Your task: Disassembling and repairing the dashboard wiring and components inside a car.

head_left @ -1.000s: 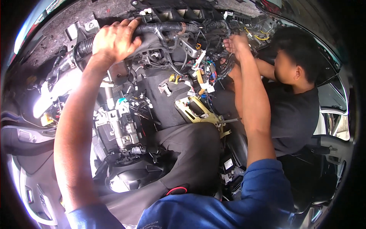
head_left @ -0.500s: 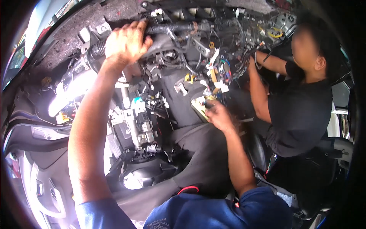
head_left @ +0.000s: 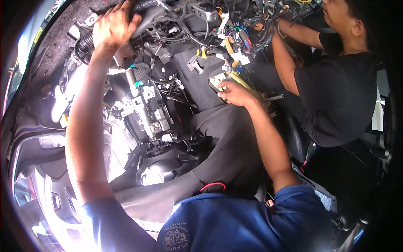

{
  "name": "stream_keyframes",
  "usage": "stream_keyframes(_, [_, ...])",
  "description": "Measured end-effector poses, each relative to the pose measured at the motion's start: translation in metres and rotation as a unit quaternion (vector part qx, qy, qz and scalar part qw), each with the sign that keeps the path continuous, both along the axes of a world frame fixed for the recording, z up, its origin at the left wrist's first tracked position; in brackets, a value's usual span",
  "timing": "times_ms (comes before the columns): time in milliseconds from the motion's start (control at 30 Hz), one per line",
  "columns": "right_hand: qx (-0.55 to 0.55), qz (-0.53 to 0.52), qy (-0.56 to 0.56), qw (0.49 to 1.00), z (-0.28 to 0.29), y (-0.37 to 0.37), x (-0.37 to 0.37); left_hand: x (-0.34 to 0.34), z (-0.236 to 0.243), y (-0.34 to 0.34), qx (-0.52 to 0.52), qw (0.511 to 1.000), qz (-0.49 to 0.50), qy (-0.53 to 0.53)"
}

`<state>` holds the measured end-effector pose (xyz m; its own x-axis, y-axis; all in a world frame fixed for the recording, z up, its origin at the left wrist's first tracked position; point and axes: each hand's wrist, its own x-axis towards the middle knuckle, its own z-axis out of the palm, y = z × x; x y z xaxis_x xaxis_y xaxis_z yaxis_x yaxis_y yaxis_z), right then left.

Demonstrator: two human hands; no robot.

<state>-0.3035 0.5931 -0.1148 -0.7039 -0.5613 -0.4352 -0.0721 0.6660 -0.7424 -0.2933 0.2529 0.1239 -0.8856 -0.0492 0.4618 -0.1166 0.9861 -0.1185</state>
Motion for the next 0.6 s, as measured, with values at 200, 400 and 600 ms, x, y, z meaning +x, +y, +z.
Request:
stream_keyframes(200, [-0.002, -0.015, -0.053, 0.998, 0.011, -0.011, 0.011, 0.024, -0.007, -0.025, 0.138, 0.984, -0.092, 0.069])
stream_keyframes(400, [-0.007, 0.007, 0.14, 0.99, 0.006, -0.002, 0.008, 0.143, -0.045, 0.046, 0.222, 0.949, -0.209, -0.076])
stream_keyframes(600, [-0.198, -0.198, 0.265, 0.923, 0.095, -0.005, 0.116, 0.297, -0.106, 0.002, 0.201, 0.877, -0.255, -0.355])
